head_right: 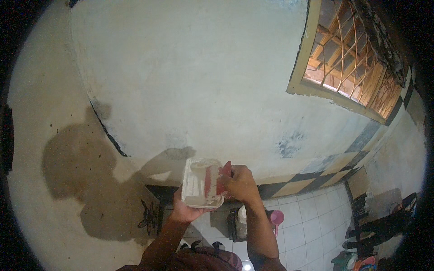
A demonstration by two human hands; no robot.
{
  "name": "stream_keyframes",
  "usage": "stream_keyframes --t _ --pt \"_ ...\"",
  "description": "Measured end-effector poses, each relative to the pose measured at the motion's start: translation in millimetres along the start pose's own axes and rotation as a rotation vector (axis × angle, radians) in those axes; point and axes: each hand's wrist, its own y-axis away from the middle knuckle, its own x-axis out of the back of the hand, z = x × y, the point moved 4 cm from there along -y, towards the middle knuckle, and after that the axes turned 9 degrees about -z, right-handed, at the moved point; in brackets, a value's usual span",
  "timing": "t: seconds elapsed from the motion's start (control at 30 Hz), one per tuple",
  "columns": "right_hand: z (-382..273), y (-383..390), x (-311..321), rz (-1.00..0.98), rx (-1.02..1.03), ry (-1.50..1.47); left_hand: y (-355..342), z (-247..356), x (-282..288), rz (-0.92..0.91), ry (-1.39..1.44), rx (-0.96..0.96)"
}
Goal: The person applies wall putty to a wall using a putty knife, repeatedly scooping material from a plastic container and spreading it over the surface.
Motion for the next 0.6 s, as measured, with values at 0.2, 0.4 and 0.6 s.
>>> stream_keyframes --t 0.2,0.4,0.6 --pt "11 -10 -20 -0.086 0.051 -0.121 -2 -4 -1 -0.008 -0.030 0.040" --pt "-14 -2 -27 -0.042 0.045 -0.203 -2 -6 4 0.012 -0.018 0.036" --pt "2 -8 -23 0.007 0.081 -0.029 0 -4 3 0.009 -0.008 0.004"
